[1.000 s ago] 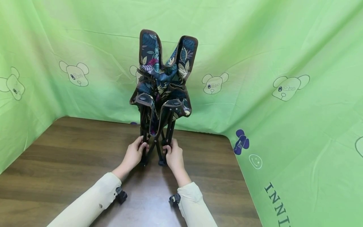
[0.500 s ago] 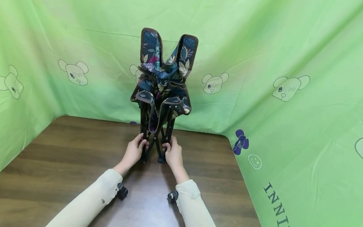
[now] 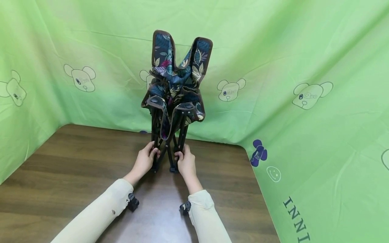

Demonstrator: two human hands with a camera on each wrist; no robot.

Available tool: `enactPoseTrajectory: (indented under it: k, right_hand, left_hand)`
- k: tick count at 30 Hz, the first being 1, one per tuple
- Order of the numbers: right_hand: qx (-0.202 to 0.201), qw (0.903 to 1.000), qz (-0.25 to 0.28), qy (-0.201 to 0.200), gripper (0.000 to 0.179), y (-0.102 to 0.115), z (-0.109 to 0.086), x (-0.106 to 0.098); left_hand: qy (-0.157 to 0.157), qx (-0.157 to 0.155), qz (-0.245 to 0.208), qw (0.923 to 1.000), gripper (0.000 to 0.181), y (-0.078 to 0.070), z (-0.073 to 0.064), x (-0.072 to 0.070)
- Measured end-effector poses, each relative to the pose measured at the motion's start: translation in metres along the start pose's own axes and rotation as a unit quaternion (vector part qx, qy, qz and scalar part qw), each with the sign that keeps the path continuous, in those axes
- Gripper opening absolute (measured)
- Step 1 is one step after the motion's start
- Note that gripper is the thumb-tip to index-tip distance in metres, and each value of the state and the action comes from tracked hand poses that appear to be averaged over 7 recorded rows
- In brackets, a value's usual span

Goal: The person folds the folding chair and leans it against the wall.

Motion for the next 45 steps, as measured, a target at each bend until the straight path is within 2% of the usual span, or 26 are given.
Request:
enactPoseTrajectory:
  k: [6,15,23,31,45]
  right_hand:
    - [0.006,0.9999,-0.006,0.009,0.023,0.0011,-0.0007,0.0007]
    - [0.008,0.9999,0.0,0.008,0.026,-0.0015,0.0008,0.0017]
    - [0.004,1.0,0.0,0.004,0.024,-0.0007,0.0011,0.0002]
    - [0.005,0.9999,-0.01,-0.001,0.024,-0.0012,0.0016,-0.0003]
    - [0.008,0.9999,-0.013,-0.004,0.021,-0.0014,-0.0006,-0.0007]
  left_hand:
    - [-0.007,0.011,0.018,0.9998,0.02,-0.0021,0.0013,-0.0013]
    - [-0.013,0.017,0.015,0.9996,0.02,-0.0025,0.0016,-0.0012]
    - [-0.009,0.007,0.001,0.9999,0.022,-0.0012,0.0012,0.0009]
    - [-0.013,0.009,-0.003,0.9999,0.021,-0.0062,0.0013,0.0003]
    - [-0.016,0.008,0.005,0.9998,0.025,-0.0029,-0.0006,0.0021]
Point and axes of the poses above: each hand's wrist, its own z-axis towards the middle knuckle, its own x-axis out of the palm, y = z × x, the point moved 10 cm from there along z, towards the middle knuckle, and after that the axes turned 3 degrees about -z, right-handed, at the moved point
